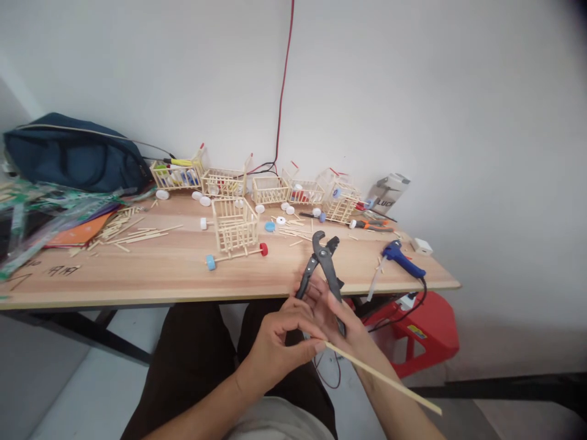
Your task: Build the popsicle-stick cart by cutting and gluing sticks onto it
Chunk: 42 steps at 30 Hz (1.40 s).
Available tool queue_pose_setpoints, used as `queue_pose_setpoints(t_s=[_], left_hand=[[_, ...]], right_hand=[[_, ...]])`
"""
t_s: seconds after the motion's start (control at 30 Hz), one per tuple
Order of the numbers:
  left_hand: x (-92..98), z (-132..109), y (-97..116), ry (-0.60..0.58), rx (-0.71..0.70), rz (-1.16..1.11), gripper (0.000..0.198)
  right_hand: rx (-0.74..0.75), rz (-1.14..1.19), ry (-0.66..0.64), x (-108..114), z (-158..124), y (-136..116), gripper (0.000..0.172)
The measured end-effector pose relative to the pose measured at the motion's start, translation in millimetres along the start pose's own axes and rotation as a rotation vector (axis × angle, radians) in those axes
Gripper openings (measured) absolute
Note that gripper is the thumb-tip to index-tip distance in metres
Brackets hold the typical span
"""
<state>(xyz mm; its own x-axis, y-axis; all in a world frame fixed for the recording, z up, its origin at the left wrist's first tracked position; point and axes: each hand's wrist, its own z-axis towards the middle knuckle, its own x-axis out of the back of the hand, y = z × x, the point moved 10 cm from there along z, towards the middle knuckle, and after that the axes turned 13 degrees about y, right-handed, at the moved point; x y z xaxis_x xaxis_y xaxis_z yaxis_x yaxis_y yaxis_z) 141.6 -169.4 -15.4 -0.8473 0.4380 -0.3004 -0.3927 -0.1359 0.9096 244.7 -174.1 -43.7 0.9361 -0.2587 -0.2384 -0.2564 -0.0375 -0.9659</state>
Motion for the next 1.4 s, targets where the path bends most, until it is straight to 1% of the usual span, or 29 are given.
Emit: queue_pose_setpoints(t_s=[0.07,0.13,0.23,0.27,0.33,0.4,0.47,0.53,0.7,0.83,1.0,1.1,1.23,1.4], left_hand=[[6.3,0,-1,0.033,0.049,-0.010,0.003],[21.3,2,2,0.138,0.105,0.002,0.005],[51.7,10,11,0.384,0.198,0.032,0.008],[60.3,14,18,0.465,0.197,0.027,0.008],[68.7,26,33,0.552,0.154,0.028,0.010],[70.4,38,43,0.585,0.112,0.039,0.011],[68.6,48,45,0.578,0.105,0.056,0.011],[67.9,54,41,0.570,0.107,0.083,0.011],[68.4,56,31,0.536,0.075,0.205,0.011],[67.4,55,41,0.516,-0.024,0.384,0.010],[61.3,54,60,0.503,-0.167,0.718,0.012],[58.0,54,63,0.477,-0.188,0.833,0.011],[60.6,56,60,0.464,-0.133,0.870,0.007],[64.9,58,57,0.459,-0.103,0.780,0.010]], right_hand=[[0.036,-0.062,0.054,12,0,-1,0.052],[0.041,-0.033,0.050,17,0,-1,0.050],[0.050,0.050,-0.069,8,-1,-5,0.052],[0.057,0.062,-0.110,4,-3,-6,0.055],[0.068,0.037,-0.183,-3,-6,-5,0.060],[0.063,-0.016,-0.233,-7,-10,0,0.064],[0.065,-0.058,-0.267,-9,-13,4,0.066],[0.072,-0.091,-0.272,-7,-16,6,0.065],[0.100,-0.247,-0.255,-3,-18,5,0.059],[0.151,-0.344,-0.226,-2,-16,2,0.053],[0.177,-0.426,-0.191,-5,-16,0,0.047],[0.187,-0.471,-0.173,-7,-16,-2,0.048],[0.193,-0.510,-0.171,-8,-14,1,0.050],[0.174,-0.504,-0.174,-7,-13,8,0.050]])
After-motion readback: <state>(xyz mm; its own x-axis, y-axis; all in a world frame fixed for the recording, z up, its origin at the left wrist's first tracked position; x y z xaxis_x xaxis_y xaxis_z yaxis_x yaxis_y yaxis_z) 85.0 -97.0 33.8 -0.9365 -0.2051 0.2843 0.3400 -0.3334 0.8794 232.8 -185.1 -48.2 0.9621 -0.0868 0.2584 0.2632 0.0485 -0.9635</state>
